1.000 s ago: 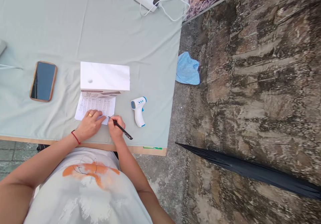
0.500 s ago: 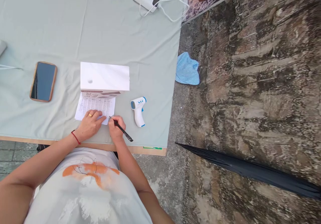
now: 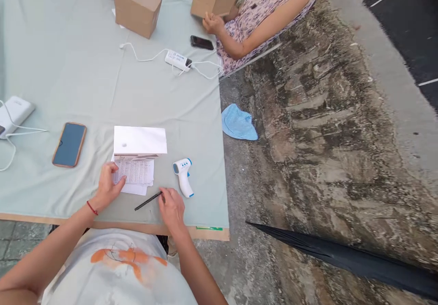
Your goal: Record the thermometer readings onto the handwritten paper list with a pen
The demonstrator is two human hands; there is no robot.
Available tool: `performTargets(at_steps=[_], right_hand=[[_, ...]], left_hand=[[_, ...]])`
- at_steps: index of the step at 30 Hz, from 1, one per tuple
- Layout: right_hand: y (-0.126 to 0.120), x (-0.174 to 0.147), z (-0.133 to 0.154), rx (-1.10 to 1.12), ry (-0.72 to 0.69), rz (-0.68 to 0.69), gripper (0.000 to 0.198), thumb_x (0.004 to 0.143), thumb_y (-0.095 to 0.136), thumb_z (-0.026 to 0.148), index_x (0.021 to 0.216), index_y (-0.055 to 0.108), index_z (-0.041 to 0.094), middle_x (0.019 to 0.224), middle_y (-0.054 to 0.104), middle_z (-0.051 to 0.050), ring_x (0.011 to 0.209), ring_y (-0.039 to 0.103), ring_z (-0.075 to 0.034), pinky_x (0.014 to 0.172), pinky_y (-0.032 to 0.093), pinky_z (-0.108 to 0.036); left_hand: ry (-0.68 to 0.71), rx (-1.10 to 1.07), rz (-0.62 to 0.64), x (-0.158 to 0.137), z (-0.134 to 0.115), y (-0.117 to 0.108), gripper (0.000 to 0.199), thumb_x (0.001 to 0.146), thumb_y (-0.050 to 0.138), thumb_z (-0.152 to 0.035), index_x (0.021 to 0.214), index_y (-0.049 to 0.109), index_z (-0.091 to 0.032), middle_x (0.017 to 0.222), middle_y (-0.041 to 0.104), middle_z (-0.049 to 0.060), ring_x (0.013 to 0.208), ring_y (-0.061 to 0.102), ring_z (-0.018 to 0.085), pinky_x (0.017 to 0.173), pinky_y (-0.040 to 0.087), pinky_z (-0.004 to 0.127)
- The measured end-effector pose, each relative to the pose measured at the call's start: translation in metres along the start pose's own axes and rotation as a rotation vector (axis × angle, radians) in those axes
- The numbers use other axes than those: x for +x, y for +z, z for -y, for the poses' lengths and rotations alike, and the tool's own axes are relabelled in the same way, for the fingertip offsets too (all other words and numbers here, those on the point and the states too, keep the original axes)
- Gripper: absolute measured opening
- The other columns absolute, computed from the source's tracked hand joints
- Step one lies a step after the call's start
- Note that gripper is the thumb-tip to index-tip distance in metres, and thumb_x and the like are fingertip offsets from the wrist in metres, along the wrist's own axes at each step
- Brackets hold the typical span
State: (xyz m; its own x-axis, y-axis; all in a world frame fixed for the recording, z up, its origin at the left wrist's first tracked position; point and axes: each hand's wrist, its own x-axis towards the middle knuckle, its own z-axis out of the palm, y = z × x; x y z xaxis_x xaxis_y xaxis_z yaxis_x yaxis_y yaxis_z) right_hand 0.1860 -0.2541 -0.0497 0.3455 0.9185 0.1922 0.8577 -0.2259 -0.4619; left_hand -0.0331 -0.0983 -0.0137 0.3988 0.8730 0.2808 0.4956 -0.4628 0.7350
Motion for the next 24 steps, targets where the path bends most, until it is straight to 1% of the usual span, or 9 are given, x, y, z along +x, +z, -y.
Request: performTargets(at_steps=[2,4,7,9,11,13,15,19,24], right_hand=[[0.001,0.002,-0.001,-0.017,-0.027,0.026,0.032,0.096,0.047,0.016,0.109,0.076,0.019,0.085,0.067,-0.008,0.081,0.061,-0.023,0.075,0.047,-0.035],[0.002,0.008,-0.004,0.018,-0.036,0.004,0.032,0.097,0.047,0.018,0.112,0.075,0.020,0.086,0.067,-0.007,0.081,0.062,-0.022,0.077,0.048,-0.035],[0.003,0.023,-0.019,0.029,0.047,-0.139,0.032,0.097,0.050,0.028,0.120,0.071,0.020,0.103,0.068,-0.011,0.096,0.065,-0.026,0.086,0.051,-0.041],[0.004,0.036,-0.034,-0.031,0.163,-0.219,0.040,0.093,0.057,0.037,0.127,0.067,0.019,0.116,0.067,-0.016,0.108,0.063,-0.032,0.090,0.051,-0.046],[0.006,0.047,-0.050,-0.071,0.279,-0.219,0.051,0.085,0.064,0.044,0.129,0.066,0.017,0.118,0.067,-0.020,0.108,0.063,-0.037,0.087,0.051,-0.048],[0.008,0.056,-0.061,-0.032,0.367,-0.164,0.053,0.080,0.067,0.045,0.125,0.067,0.016,0.110,0.069,-0.021,0.102,0.064,-0.037,0.080,0.050,-0.045],[0.009,0.063,-0.063,0.071,0.451,-0.127,0.048,0.076,0.065,0.044,0.116,0.070,0.018,0.098,0.070,-0.018,0.092,0.066,-0.035,0.072,0.049,-0.041],[-0.001,0.084,-0.036,0.471,0.572,-0.112,0.036,0.071,0.063,0.050,0.093,0.070,0.022,0.076,0.068,-0.006,0.070,0.062,-0.026,0.060,0.045,-0.034],[-0.021,0.117,0.035,1.094,0.574,0.045,0.040,0.076,0.066,0.062,0.074,0.060,0.023,0.061,0.054,0.003,0.057,0.046,-0.015,0.055,0.040,-0.029]], left_hand=[[-0.074,-0.005,-0.037,0.014,0.013,-0.005,0.047,0.091,0.069,-0.032,0.129,0.043,-0.022,0.125,0.055,0.013,0.109,0.061,0.025,0.089,0.058,0.043],[-0.136,-0.017,-0.029,0.030,0.026,-0.008,0.068,0.087,0.074,-0.037,0.142,0.038,-0.021,0.144,0.049,0.019,0.128,0.058,0.031,0.100,0.056,0.050],[-0.175,-0.033,0.088,0.056,0.043,-0.012,0.082,0.085,0.077,-0.040,0.151,0.033,-0.021,0.153,0.048,0.020,0.143,0.050,0.037,0.112,0.049,0.057],[-0.138,-0.007,0.196,0.071,0.051,-0.016,0.085,0.082,0.078,-0.042,0.153,0.036,-0.021,0.153,0.051,0.019,0.147,0.047,0.040,0.116,0.045,0.060],[-0.090,0.018,0.289,0.081,0.055,-0.019,0.081,0.082,0.076,-0.046,0.152,0.042,-0.022,0.150,0.056,0.017,0.147,0.046,0.042,0.120,0.039,0.062],[-0.062,0.017,0.338,0.087,0.056,-0.021,0.074,0.086,0.071,-0.053,0.150,0.046,-0.024,0.145,0.062,0.015,0.142,0.051,0.041,0.122,0.032,0.065],[-0.056,0.003,0.339,0.091,0.056,-0.021,0.069,0.092,0.063,-0.061,0.149,0.048,-0.025,0.139,0.066,0.013,0.133,0.056,0.040,0.121,0.029,0.066],[-0.109,0.007,0.268,0.099,0.058,-0.012,0.062,0.104,0.039,-0.063,0.152,0.046,-0.024,0.124,0.071,0.011,0.117,0.061,0.034,0.115,0.033,0.062],[-0.204,0.047,0.166,0.105,0.064,0.003,0.065,0.107,0.031,-0.056,0.161,0.036,-0.020,0.126,0.068,0.013,0.124,0.056,0.033,0.116,0.032,0.059]])
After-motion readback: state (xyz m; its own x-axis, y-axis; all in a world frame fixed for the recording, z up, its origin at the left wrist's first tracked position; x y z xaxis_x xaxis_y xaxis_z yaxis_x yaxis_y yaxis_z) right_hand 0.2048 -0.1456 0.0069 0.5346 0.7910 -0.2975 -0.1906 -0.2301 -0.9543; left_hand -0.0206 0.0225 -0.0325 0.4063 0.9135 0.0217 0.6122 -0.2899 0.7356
